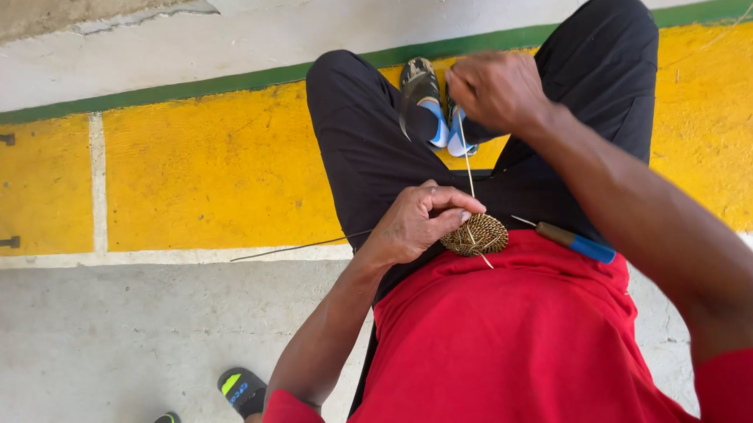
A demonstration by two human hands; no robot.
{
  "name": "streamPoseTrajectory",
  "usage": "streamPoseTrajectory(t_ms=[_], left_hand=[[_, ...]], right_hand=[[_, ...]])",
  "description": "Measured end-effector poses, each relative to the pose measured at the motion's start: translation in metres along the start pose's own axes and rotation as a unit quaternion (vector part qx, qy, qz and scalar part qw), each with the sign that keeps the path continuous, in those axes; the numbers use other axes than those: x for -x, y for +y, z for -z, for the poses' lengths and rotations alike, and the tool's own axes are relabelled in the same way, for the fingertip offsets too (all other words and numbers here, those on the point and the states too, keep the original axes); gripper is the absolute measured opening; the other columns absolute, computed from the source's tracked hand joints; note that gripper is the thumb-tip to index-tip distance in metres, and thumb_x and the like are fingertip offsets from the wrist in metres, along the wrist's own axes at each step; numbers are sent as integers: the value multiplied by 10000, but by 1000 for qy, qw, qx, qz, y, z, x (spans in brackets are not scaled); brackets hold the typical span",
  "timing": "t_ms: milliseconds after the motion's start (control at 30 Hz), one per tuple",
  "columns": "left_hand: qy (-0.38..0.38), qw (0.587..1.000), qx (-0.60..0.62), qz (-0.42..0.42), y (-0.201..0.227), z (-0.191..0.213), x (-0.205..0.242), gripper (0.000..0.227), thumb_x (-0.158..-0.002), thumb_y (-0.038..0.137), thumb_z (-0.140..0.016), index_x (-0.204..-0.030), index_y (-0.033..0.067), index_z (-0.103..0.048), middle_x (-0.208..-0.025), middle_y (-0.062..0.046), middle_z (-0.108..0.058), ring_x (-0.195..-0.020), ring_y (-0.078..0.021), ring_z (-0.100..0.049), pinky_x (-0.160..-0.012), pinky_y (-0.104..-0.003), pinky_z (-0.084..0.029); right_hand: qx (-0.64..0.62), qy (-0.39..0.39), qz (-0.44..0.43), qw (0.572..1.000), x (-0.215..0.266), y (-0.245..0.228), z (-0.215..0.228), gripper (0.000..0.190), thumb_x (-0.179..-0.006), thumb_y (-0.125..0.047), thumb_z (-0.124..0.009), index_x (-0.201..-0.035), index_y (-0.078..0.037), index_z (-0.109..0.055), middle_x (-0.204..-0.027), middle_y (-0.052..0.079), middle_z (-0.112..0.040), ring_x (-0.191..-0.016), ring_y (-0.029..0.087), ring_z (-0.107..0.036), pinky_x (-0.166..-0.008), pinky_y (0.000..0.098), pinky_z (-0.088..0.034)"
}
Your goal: The person is weaving thin bamboo strips together to form a circular base or object.
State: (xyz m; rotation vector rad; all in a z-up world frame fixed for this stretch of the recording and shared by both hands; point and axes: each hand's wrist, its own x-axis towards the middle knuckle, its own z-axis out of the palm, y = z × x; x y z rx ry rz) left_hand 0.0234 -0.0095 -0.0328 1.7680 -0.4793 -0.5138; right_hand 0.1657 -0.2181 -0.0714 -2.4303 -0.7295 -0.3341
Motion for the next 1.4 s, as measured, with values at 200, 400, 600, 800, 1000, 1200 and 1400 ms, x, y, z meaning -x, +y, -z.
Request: streamPoseTrajectory(t_ms=[200, 400, 600, 800, 1000, 1200, 1400], left_hand=[[-20, 998, -56, 23, 7, 4, 0, 229, -934, 142, -667, -1127, 116, -788, -938, -22, -750, -853, -124, -632, -810, -289, -527], [-43, 996, 78, 3, -14, 10, -9, 222, -1013, 137, -608, -1219, 61, -642, -1026, -59, -757, -961, -108, -666, -899, -305, -520], [-46, 996, 73, 28, -6, 14, -7, 218, -1015, 182, -607, -1162, 46, -694, -978, -49, -739, -914, -102, -681, -867, -285, -541], [-1, 999, -39, -2, -5, 10, -6, 202, -958, 175, -668, -1097, 77, -776, -921, -75, -785, -848, -183, -705, -805, -324, -538], [5, 998, -51, 21, -1, 7, -8, 204, -951, 179, -676, -1105, 87, -772, -933, -83, -787, -842, -169, -742, -783, -317, -559], [12, 1000, -7, 10, -6, 5, -9, 218, -943, 125, -677, -1134, 86, -774, -967, -78, -799, -843, -144, -748, -788, -299, -571], [14, 999, -25, 29, -3, 4, -8, 213, -957, 135, -667, -1138, 74, -763, -989, -88, -798, -880, -166, -758, -808, -305, -575]], right_hand=[[90, 79, 156, 981, -22, 11, -20, 252, -971, -128, -648, -741, -87, -553, -692, 49, -604, -602, 211, -582, -570, 382, -481], [-223, 45, -82, 970, -52, 5, 55, 241, -1096, -275, -644, -985, -73, -711, -779, 43, -638, -672, 161, -622, -612, 310, -500], [-625, 45, -14, 779, -9, -46, 144, 286, -1116, -271, -560, -1095, -6, -666, -1010, 150, -715, -817, 216, -701, -733, 329, -600], [-539, -17, -178, 823, 94, -99, 91, 237, -986, 1, -698, -1205, -49, -621, -1036, 127, -754, -982, 160, -738, -883, 288, -620], [-372, -44, -232, 898, 124, -105, 75, 98, -926, -46, -733, -1024, -41, -731, -1024, 53, -765, -992, 131, -711, -920, 277, -587], [-259, -30, -154, 953, 117, -102, 71, 118, -912, -50, -760, -1027, -72, -744, -1024, 13, -757, -1009, 133, -697, -928, 303, -569], [-185, -8, -99, 978, 118, -109, 71, 178, -885, -75, -788, -1054, -81, -731, -1024, 39, -744, -1003, 180, -690, -890, 331, -570]])
